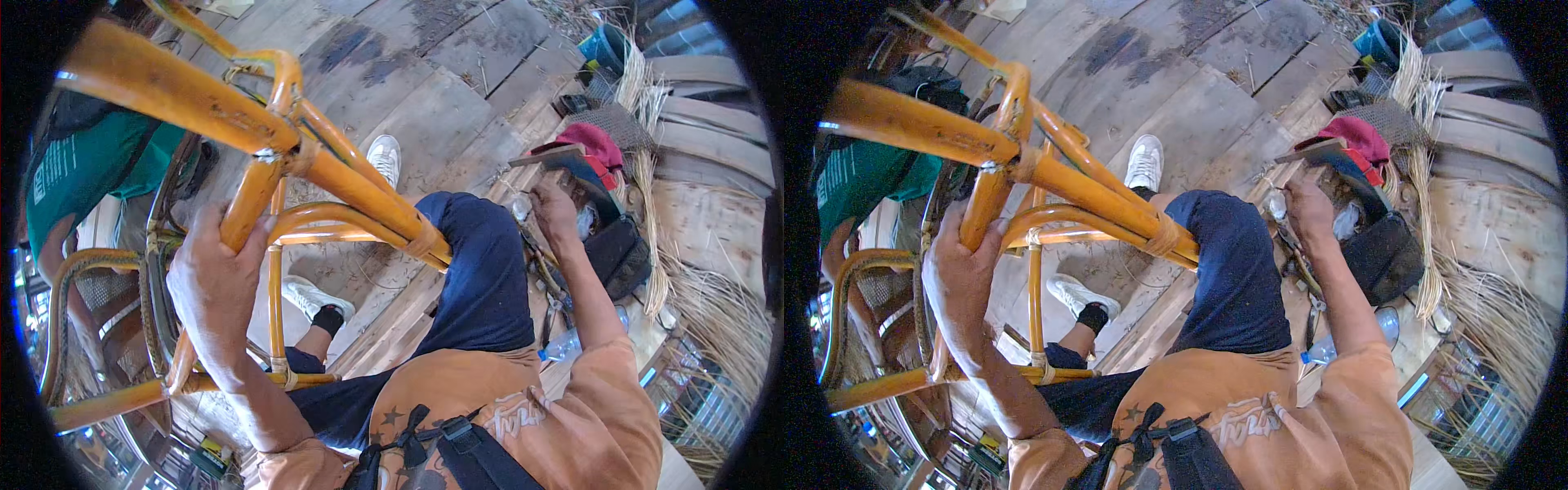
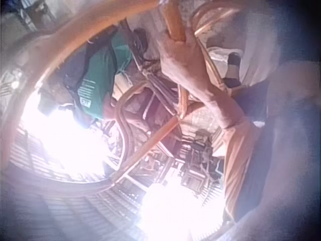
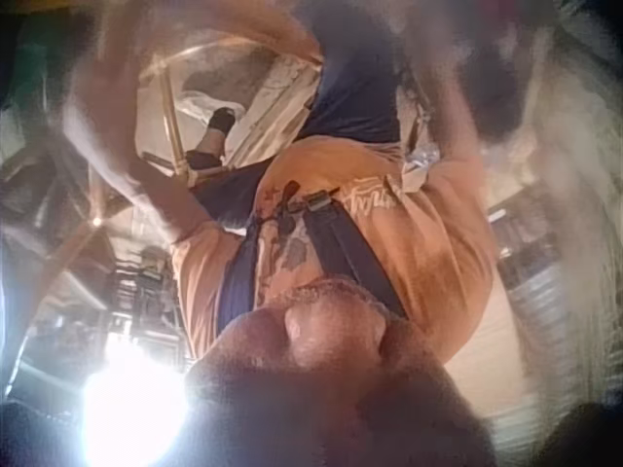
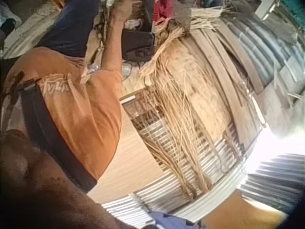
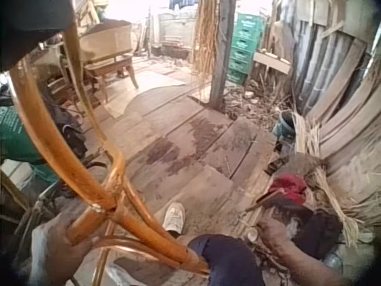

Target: Applying adhesive or filler to the joints of a bamboo chair frame to repair or assemble it.

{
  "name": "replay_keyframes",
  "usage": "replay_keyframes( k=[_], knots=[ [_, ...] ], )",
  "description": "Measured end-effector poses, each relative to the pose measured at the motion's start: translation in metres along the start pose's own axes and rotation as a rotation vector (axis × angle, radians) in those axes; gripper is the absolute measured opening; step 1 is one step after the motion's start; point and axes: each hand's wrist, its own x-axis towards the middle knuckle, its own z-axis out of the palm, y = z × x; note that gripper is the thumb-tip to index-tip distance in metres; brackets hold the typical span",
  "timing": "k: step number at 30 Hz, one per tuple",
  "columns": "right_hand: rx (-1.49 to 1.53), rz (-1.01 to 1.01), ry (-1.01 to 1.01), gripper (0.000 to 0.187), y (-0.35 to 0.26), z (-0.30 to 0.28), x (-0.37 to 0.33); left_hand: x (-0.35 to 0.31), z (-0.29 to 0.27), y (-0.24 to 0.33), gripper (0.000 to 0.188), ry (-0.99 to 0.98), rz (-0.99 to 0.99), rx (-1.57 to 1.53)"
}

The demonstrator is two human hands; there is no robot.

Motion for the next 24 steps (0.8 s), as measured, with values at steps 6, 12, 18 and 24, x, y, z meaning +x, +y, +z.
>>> replay_keyframes(
  k=[6, 12, 18, 24],
  knots=[
    [-0.282, 0.062, -0.208, 0.014, 0.005, 0.025, 0.002, -0.002, -0.001, -0.002, 0.03, 0.033, 0.004, -0.016],
    [-0.402, -0.188, -0.18, 0.012, 0.014, 0.049, 0.0, -0.003, 0.0, 0.0, 0.03, 0.013, -0.022, -0.015],
    [-0.416, -0.351, -0.342, 0.013, 0.029, 0.041, 0.014, -0.002, 0.002, -0.005, 0.03, 0.032, 0.006, -0.069],
    [-0.145, -0.045, -0.311, 0.015, 0.046, 0.03, 0.005, -0.001, 0.001, -0.002, 0.029, 0.039, 0.031, -0.041]
  ],
)
